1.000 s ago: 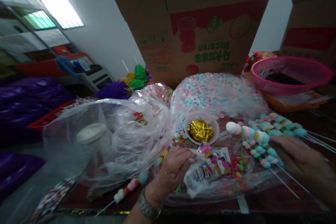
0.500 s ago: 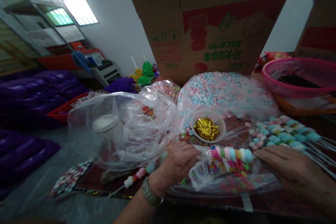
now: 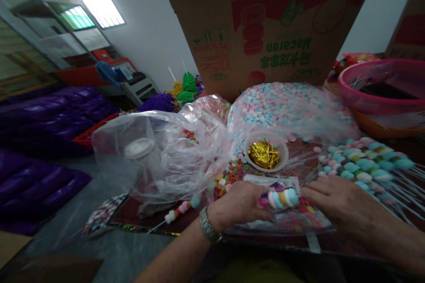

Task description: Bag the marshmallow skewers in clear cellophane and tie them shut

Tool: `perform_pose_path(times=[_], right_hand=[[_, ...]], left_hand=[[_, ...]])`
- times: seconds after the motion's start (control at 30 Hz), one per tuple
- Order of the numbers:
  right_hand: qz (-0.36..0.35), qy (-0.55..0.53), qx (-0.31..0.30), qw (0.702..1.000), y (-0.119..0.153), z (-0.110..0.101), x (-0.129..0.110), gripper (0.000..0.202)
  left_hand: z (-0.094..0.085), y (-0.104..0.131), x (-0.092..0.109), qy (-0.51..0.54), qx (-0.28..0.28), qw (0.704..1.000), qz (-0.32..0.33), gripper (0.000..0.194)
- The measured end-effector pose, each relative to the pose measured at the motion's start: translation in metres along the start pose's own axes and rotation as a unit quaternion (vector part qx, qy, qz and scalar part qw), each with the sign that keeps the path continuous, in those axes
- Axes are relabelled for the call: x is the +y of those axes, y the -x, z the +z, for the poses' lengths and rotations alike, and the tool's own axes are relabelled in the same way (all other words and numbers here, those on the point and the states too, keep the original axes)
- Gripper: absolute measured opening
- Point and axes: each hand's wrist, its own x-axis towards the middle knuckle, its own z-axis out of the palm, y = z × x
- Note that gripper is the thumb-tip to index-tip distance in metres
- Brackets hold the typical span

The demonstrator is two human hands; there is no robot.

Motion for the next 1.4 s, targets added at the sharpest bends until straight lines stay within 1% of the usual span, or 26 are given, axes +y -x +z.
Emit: perform_pose_path(times=[0.07, 0.13, 0.2, 0.27, 0.33, 0.43, 0.53, 0.6, 0.63, 0.67, 0.7, 0.73, 0.77, 0.8, 0.83, 0.9, 0.93, 0.97, 1.0, 1.03, 1.1, 1.13, 1.2, 1.23, 1.3, 1.4], right_hand=[[-0.011, 0.037, 0.028, 0.999, -0.006, -0.003, 0.001, 0.026], [-0.022, 0.052, 0.050, 0.997, -0.008, -0.008, 0.004, 0.023], [-0.043, 0.041, 0.048, 0.997, -0.008, -0.011, 0.005, 0.022], [-0.062, 0.017, 0.027, 0.998, -0.006, -0.009, 0.003, 0.022], [-0.061, -0.003, 0.007, 0.998, -0.003, 0.000, -0.001, 0.021], [-0.014, -0.022, -0.006, 1.000, 0.002, 0.024, -0.011, 0.022], [0.044, -0.076, -0.011, 0.996, 0.008, 0.047, -0.016, 0.026], [0.102, -0.151, 0.006, 0.983, 0.012, 0.057, -0.016, 0.025], [0.140, -0.196, 0.019, 0.971, 0.014, 0.059, -0.015, 0.024], [0.177, -0.242, 0.030, 0.953, 0.016, 0.060, -0.014, 0.024], [0.209, -0.290, 0.036, 0.933, 0.017, 0.060, -0.014, 0.024], [0.235, -0.336, 0.033, 0.912, 0.017, 0.059, -0.016, 0.025], [0.256, -0.381, 0.024, 0.888, 0.016, 0.059, -0.020, 0.026], [0.271, -0.421, 0.012, 0.865, 0.014, 0.059, -0.024, 0.028], [0.278, -0.458, -0.003, 0.844, 0.012, 0.059, -0.030, 0.030], [0.274, -0.505, -0.041, 0.817, 0.008, 0.063, -0.042, 0.033], [0.263, -0.511, -0.061, 0.816, 0.007, 0.066, -0.047, 0.033], [0.248, -0.501, -0.077, 0.826, 0.006, 0.070, -0.051, 0.033], [0.233, -0.476, -0.076, 0.844, 0.007, 0.073, -0.053, 0.032], [0.222, -0.437, -0.051, 0.870, 0.009, 0.077, -0.054, 0.030], [0.184, -0.327, 0.039, 0.926, 0.013, 0.085, -0.053, 0.024], [0.164, -0.269, 0.088, 0.945, 0.015, 0.089, -0.052, 0.024], [0.129, -0.180, 0.157, 0.963, 0.017, 0.095, -0.052, 0.028], [0.120, -0.156, 0.173, 0.965, 0.017, 0.097, -0.054, 0.029], [0.123, -0.144, 0.193, 0.963, 0.014, 0.101, -0.059, 0.030], [0.146, -0.173, 0.182, 0.957, 0.010, 0.104, -0.066, 0.030]], left_hand=[[-0.005, -0.003, 0.003, 0.062, -0.039, 0.997, 0.002, 0.044], [-0.008, -0.005, 0.003, 0.118, -0.060, 0.991, -0.005, 0.046], [-0.009, -0.006, 0.001, 0.157, -0.067, 0.985, -0.019, 0.046], [-0.006, -0.006, -0.001, 0.167, -0.052, 0.984, -0.020, 0.042], [0.000, -0.008, -0.001, 0.155, -0.006, 0.988, 0.004, 0.036], [0.010, -0.012, 0.002, 0.111, 0.083, 0.988, 0.061, 0.030], [0.011, -0.013, 0.004, 0.065, 0.149, 0.982, 0.094, 0.041], [0.008, -0.008, 0.002, 0.075, 0.229, 0.967, 0.076, 0.052], [0.007, -0.004, 0.000, 0.102, 0.299, 0.948, 0.047, 0.055], [0.007, 0.001, -0.002, 0.148, 0.383, 0.912, 0.004, 0.056], [0.009, 0.005, -0.003, 0.215, 0.463, 0.859, -0.043, 0.058], [0.012, 0.008, -0.004, 0.303, 0.519, 0.795, -0.085, 0.060], [0.015, 0.010, -0.005, 0.405, 0.538, 0.730, -0.116, 0.062], [0.020, 0.011, -0.005, 0.513, 0.517, 0.672, -0.133, 0.062], [0.023, 0.009, -0.004, 0.615, 0.464, 0.623, -0.134, 0.062], [0.026, 0.004, -0.001, 0.747, 0.353, 0.552, -0.111, 0.056], [0.025, 0.001, 0.000, 0.776, 0.329, 0.529, -0.097, 0.052], [0.023, -0.002, 0.001, 0.791, 0.325, 0.512, -0.085, 0.048], [0.019, -0.005, 0.002, 0.798, 0.330, 0.499, -0.080, 0.044], [0.015, -0.006, 0.002, 0.803, 0.338, 0.485, -0.080, 0.038], [0.009, -0.008, 0.001, 0.824, 0.341, 0.442, -0.095, 0.027], [0.007, -0.009, 0.001, 0.836, 0.342, 0.417, -0.105, 0.024], [0.009, -0.011, 0.000, 0.847, 0.352, 0.379, -0.119, 0.023], [0.012, -0.012, 0.000, 0.849, 0.355, 0.371, -0.122, 0.024], [0.018, -0.016, 0.002, 0.847, 0.361, 0.368, -0.125, 0.028], [0.022, -0.018, 0.002, 0.843, 0.369, 0.375, -0.115, 0.036]])
